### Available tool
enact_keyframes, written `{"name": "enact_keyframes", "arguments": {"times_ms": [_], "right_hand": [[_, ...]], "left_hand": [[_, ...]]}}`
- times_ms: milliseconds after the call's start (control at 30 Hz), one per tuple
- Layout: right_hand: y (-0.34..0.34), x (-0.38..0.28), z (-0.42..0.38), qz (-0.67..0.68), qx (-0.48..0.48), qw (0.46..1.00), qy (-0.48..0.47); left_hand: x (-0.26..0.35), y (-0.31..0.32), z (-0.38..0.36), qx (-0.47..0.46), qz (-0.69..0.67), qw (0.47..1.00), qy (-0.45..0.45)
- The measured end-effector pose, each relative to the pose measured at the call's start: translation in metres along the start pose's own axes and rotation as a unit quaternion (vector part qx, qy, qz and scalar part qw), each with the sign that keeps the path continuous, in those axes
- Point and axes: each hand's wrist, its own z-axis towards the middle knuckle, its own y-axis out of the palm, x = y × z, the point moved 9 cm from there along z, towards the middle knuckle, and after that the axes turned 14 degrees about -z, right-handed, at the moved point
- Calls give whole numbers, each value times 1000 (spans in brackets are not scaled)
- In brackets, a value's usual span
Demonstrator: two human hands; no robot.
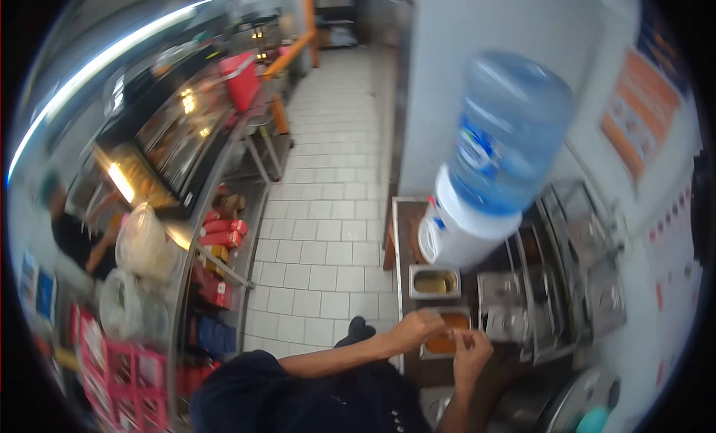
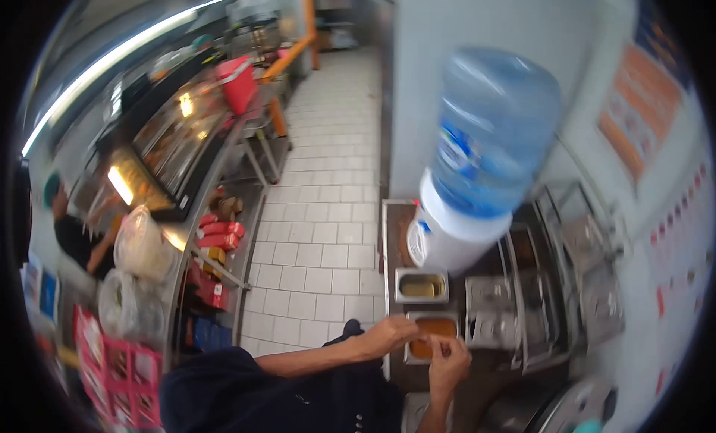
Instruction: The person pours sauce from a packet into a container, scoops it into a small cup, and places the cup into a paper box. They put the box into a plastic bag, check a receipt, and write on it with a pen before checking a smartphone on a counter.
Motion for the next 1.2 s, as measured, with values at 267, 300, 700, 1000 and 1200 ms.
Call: {"name": "enact_keyframes", "arguments": {"times_ms": [267,300,700,1000,1200], "right_hand": [[-36,63,-97,73,27,981,176],[-46,79,-121,61,35,974,217],[-85,148,-316,-110,121,859,486],[-74,138,-336,-93,157,838,514],[-122,124,-331,-96,233,834,491]], "left_hand": [[6,37,-26,-63,-136,987,-66],[-9,47,-39,-76,-141,979,-123],[-70,292,-135,-433,-44,888,-150],[-39,368,-191,-493,62,836,231],[-7,305,-154,-492,41,841,223]]}}
